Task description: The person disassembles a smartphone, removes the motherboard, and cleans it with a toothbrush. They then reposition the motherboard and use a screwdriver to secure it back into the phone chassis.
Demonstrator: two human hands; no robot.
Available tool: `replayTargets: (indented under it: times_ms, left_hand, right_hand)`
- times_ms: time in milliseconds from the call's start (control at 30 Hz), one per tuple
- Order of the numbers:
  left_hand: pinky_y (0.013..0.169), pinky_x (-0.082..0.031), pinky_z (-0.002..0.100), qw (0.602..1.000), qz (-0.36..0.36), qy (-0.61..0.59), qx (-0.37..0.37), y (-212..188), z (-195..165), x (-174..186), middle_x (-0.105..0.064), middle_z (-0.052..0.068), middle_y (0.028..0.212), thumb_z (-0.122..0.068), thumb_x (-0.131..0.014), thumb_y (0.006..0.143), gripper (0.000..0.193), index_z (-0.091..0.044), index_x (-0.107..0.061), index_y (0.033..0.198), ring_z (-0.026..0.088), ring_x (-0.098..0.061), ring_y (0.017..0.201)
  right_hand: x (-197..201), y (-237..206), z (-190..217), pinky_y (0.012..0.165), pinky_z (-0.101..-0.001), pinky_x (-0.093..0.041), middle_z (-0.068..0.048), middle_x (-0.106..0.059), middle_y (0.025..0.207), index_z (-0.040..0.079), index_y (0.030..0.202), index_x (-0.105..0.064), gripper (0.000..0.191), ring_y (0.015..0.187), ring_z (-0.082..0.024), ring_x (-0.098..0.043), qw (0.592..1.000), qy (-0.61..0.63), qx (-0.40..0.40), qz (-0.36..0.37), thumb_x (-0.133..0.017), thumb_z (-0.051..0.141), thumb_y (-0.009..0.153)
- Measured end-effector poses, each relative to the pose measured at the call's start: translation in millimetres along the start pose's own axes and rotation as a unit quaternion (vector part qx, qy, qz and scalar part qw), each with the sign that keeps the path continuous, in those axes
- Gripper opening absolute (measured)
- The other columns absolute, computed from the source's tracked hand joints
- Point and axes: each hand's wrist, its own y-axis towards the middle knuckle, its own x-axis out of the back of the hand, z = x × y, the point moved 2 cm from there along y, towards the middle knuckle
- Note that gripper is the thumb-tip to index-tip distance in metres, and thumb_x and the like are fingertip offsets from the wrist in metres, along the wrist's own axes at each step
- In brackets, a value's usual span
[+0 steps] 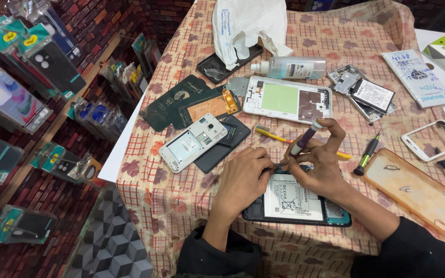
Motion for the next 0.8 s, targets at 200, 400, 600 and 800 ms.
replayTargets:
  times_ms: [200, 400, 600, 800]
  left_hand:
    - [0.081, -0.052, 0.041, 1.000, 0.002, -0.012, 0.010, -1, 0, 0, -0.067, 0.004, 0.092, -0.012, -0.072, 0.083, 0.011, -0.007, -0.077, 0.092, 0.025, -0.066, 0.094]
    - [0.079, -0.051, 0.042, 1.000, 0.006, -0.016, 0.022, -1, 3, 0, -0.067, 0.004, 0.092, -0.015, -0.074, 0.084, 0.011, -0.006, -0.076, 0.090, 0.026, -0.066, 0.094]
    - [0.079, -0.051, 0.042, 0.999, -0.021, -0.025, -0.002, -1, 3, 2, -0.068, 0.004, 0.091, -0.015, -0.074, 0.083, 0.010, -0.007, -0.077, 0.089, 0.027, -0.066, 0.094]
    - [0.080, -0.052, 0.041, 1.000, -0.016, -0.018, 0.000, 0, 3, -1, -0.067, 0.004, 0.090, -0.015, -0.074, 0.084, 0.010, -0.007, -0.077, 0.089, 0.026, -0.066, 0.093]
  right_hand:
    - [-2, -5, -3, 0.071, -0.0287, -0.068, -0.015, -0.065, 0.096, 0.014, 0.142, -0.004, 0.083, 0.081, -0.021, -0.075, 0.998, 0.034, 0.054, 0.012, -0.060, -0.016, 0.089]
    - [-23, -20, 1, 0.051, -0.0281, -0.059, -0.013, -0.071, 0.098, 0.028, 0.134, -0.015, 0.072, 0.078, -0.022, -0.074, 0.820, -0.405, 0.365, 0.176, -0.069, 0.011, 0.090]
    - [-6, -2, -6, 0.070, -0.0317, -0.065, -0.014, -0.064, 0.102, 0.016, 0.141, -0.001, 0.081, 0.082, -0.018, -0.075, 0.998, -0.006, 0.065, -0.021, -0.058, -0.012, 0.091]
    - [-1, 2, -4, 0.080, -0.0368, -0.069, -0.015, -0.063, 0.099, 0.018, 0.145, 0.001, 0.087, 0.085, -0.022, -0.074, 0.993, 0.114, -0.023, -0.019, -0.058, -0.015, 0.091]
